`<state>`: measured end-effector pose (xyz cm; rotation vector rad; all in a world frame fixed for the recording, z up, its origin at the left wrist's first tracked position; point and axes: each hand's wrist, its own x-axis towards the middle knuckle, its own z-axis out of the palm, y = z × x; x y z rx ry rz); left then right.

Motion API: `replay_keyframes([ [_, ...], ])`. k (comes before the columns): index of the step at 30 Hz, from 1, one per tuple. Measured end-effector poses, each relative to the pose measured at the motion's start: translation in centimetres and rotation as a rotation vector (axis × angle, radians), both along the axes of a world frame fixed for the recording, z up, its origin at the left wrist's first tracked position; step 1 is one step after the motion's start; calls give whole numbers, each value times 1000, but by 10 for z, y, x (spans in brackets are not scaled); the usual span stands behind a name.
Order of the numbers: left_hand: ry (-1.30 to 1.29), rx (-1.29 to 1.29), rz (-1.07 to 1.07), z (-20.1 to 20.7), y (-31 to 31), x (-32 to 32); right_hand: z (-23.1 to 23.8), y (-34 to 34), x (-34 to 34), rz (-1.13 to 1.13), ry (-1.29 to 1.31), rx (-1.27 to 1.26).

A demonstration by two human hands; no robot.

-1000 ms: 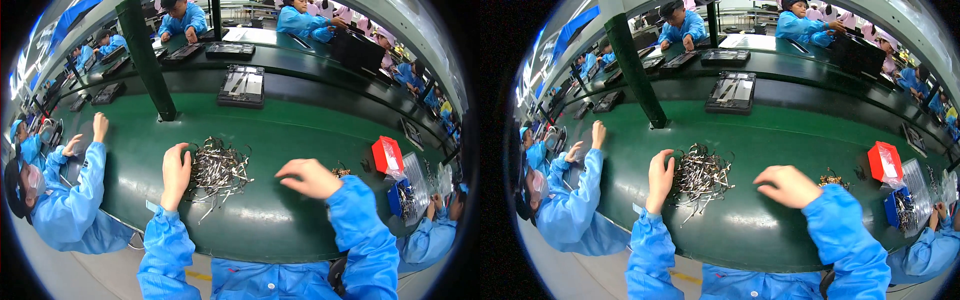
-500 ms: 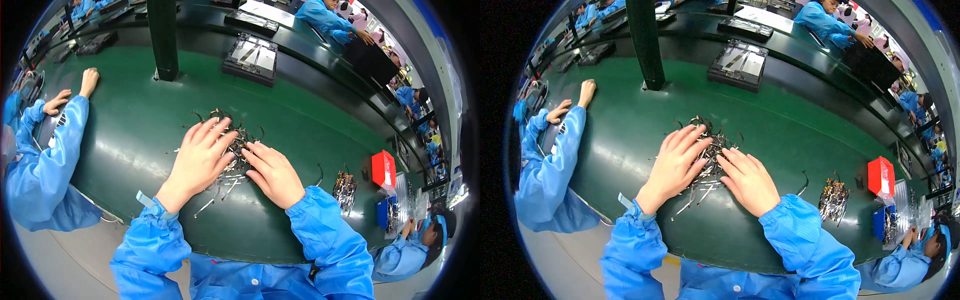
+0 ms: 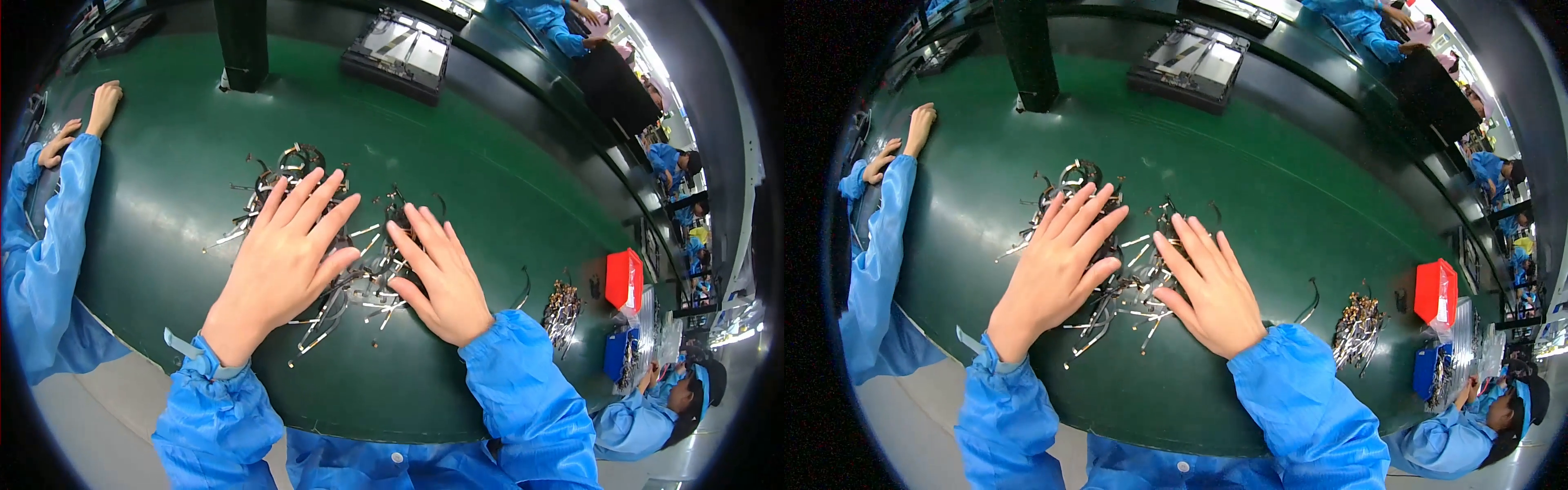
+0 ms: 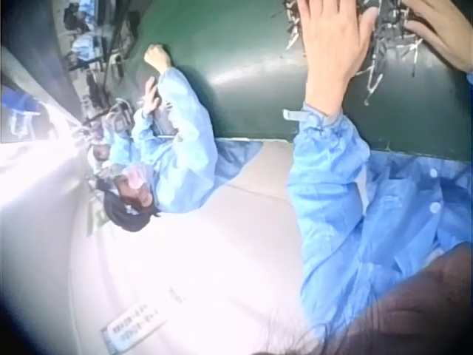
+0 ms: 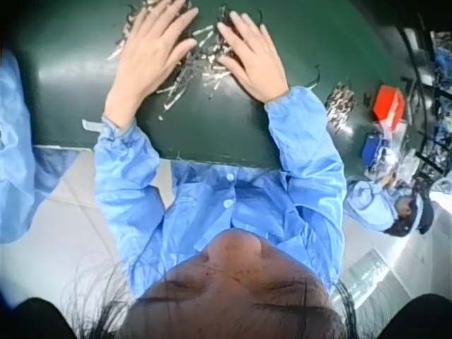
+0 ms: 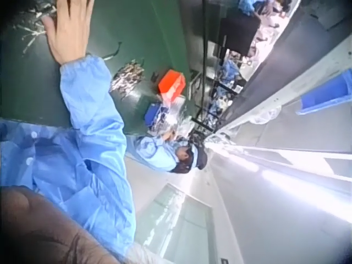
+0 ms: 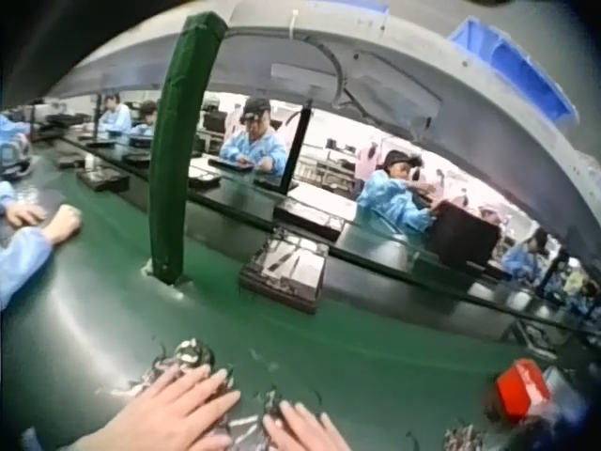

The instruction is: The person connects internal ribbon cables and electronics components within a tablet device by hand.

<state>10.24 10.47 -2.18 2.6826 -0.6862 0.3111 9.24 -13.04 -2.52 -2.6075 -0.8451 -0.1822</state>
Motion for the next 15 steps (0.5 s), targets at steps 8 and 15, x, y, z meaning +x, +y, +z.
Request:
replay_keyframes([
  [8, -71, 130, 166, -13, 9, 1, -5, -6, -23, -63, 127, -35],
  [15, -4, 118, 52, -12, 4, 1, -1, 15, -4, 77, 68, -118],
])
